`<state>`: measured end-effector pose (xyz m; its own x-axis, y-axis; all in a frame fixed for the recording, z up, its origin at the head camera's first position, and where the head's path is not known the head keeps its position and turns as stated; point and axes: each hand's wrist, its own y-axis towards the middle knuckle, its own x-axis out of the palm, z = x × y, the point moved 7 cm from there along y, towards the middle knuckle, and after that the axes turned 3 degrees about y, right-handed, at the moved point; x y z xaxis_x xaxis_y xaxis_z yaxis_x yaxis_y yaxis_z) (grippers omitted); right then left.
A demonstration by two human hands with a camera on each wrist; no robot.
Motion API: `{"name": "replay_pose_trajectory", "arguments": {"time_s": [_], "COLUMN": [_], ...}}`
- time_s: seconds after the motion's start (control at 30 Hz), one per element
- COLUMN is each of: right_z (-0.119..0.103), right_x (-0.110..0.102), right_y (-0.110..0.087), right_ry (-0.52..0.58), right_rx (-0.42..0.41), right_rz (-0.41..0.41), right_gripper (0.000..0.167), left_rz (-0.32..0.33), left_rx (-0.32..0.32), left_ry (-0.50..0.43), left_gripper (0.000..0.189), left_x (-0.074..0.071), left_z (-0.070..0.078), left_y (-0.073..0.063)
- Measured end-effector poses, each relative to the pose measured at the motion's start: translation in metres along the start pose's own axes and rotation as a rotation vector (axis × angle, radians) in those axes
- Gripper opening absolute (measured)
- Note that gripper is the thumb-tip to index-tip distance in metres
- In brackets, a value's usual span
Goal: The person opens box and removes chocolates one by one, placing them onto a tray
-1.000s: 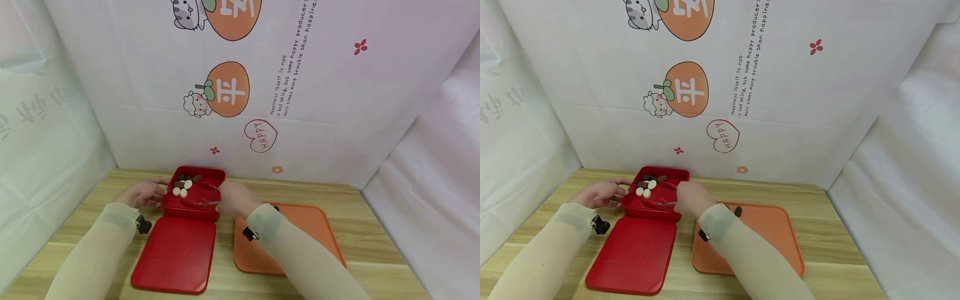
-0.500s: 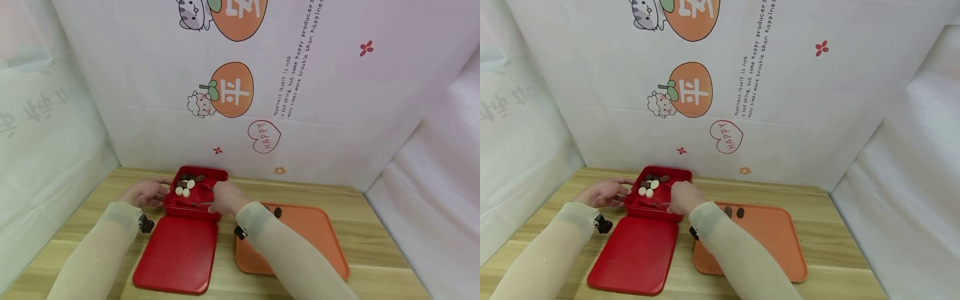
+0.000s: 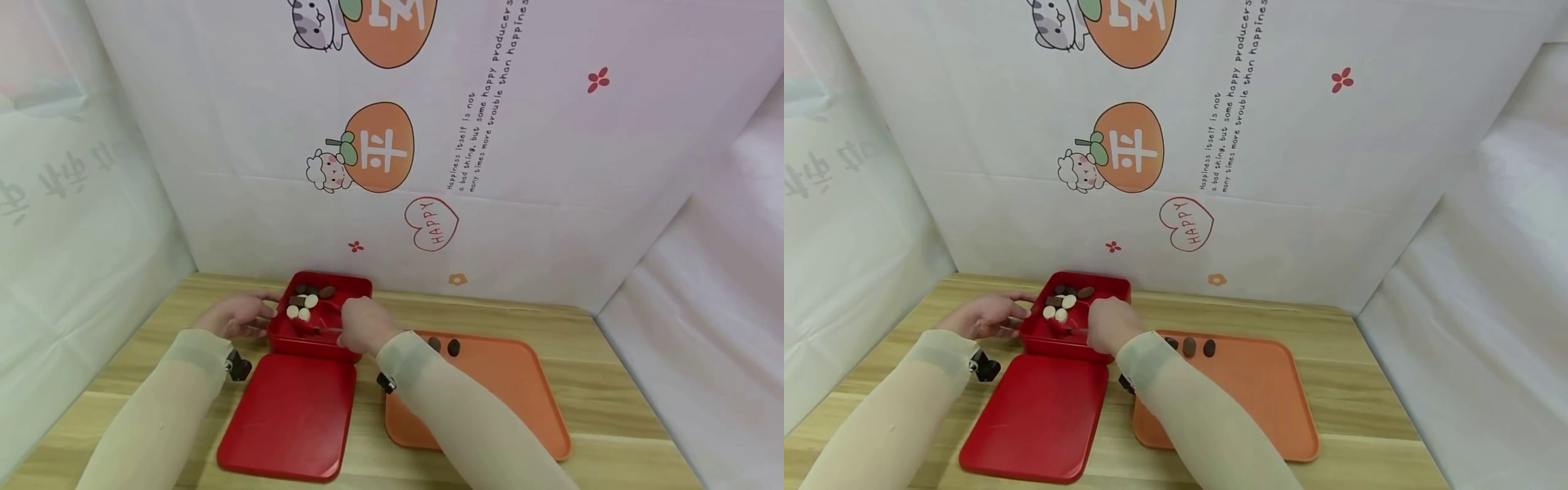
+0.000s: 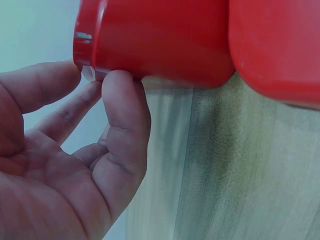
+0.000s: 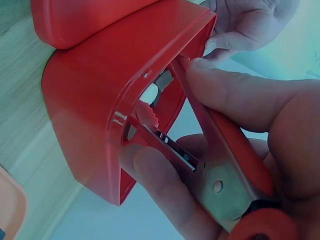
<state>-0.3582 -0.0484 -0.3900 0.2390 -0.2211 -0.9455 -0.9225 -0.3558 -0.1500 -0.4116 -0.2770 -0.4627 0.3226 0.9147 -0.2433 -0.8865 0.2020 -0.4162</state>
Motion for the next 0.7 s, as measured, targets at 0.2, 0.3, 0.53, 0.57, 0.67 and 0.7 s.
{"name": "replay_pose_trajectory", "arguments": {"time_s": [0.2, 0.3, 0.53, 0.57, 0.67, 0.7], "right_z": [-0.0023, -0.0022, 0.0007, 0.0008, 0.0006, 0.0003], "right_x": [-0.0016, -0.0003, -0.0007, -0.0014, -0.0031, -0.0032], "right_y": [-0.0040, -0.0040, -0.0043, -0.0050, -0.0072, -0.0075], "right_ry": [0.005, 0.013, 0.029, 0.021, 0.010, 0.009], "right_rx": [-0.005, 0.001, 0.008, 0.005, -0.004, -0.008], "right_rz": [0.015, 0.016, 0.014, 0.018, 0.025, 0.023], "right_gripper": [0.017, 0.018, 0.014, 0.015, 0.020, 0.021], "left_rz": [0.006, 0.008, 0.004, 0.001, 0.004, 0.006], "left_rx": [0.003, 0.000, -0.003, -0.001, -0.006, -0.009], "left_ry": [-0.001, 0.004, 0.001, 0.003, 0.007, 0.009], "left_gripper": [0.055, 0.055, 0.056, 0.056, 0.055, 0.055], "left_x": [-0.0002, 0.0007, 0.0030, 0.0036, 0.0041, 0.0043], "left_z": [0.0001, 0.0009, 0.0031, 0.0033, 0.0017, 0.0009], "left_y": [-0.0002, -0.0005, -0.0007, -0.0010, -0.0023, -0.0027]}}
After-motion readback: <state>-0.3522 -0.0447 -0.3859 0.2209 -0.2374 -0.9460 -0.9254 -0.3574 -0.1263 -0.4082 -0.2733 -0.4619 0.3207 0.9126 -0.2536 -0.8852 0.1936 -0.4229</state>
